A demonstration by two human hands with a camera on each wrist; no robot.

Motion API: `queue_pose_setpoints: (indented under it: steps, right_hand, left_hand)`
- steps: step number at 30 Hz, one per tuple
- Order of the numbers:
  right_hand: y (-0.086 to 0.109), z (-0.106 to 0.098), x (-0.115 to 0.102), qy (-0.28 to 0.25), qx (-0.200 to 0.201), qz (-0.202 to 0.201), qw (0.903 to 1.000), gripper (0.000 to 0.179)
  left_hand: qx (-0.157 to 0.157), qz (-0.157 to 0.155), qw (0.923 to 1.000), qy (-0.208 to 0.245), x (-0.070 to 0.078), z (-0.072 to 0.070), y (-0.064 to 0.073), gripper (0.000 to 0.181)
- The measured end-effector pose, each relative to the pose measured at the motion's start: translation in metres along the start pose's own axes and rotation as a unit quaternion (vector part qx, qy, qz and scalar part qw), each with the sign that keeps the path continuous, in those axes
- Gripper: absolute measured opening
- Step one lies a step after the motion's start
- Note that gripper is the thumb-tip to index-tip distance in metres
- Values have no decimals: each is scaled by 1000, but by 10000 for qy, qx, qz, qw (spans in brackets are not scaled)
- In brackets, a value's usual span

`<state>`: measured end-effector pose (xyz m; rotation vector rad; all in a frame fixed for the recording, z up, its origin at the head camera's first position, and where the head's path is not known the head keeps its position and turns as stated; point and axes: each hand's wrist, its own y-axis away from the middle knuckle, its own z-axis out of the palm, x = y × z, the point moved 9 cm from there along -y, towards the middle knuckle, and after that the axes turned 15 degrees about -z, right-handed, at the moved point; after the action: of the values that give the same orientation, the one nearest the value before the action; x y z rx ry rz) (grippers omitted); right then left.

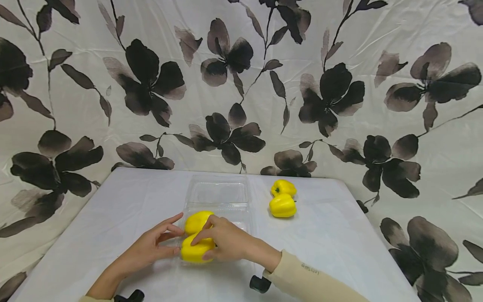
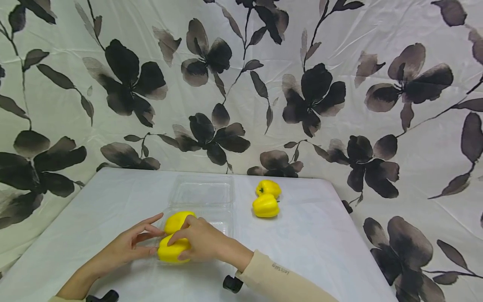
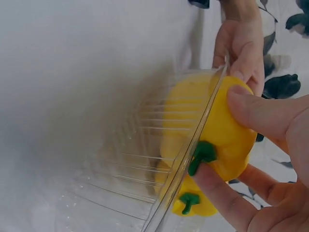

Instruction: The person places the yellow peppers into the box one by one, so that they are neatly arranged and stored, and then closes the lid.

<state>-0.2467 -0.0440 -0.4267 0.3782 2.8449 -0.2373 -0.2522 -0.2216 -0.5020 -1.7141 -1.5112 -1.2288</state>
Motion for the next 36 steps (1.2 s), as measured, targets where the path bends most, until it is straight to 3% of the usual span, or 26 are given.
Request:
queue_pose_setpoints:
  steps: [14, 29, 36]
  right_hand:
    - [-2, 4, 4, -117, 80, 27, 9999, 41]
    - [1, 8, 12, -546, -244, -178, 9981, 38]
    - [-2, 7, 5, 53, -227, -400, 9989, 39]
  left_hand:
    - [62, -59, 10000, -14, 1, -1, 1, 41]
    - [8, -61, 10000, 36, 2, 1, 0, 41]
    - [46, 36, 10000, -16, 2, 0, 0, 40]
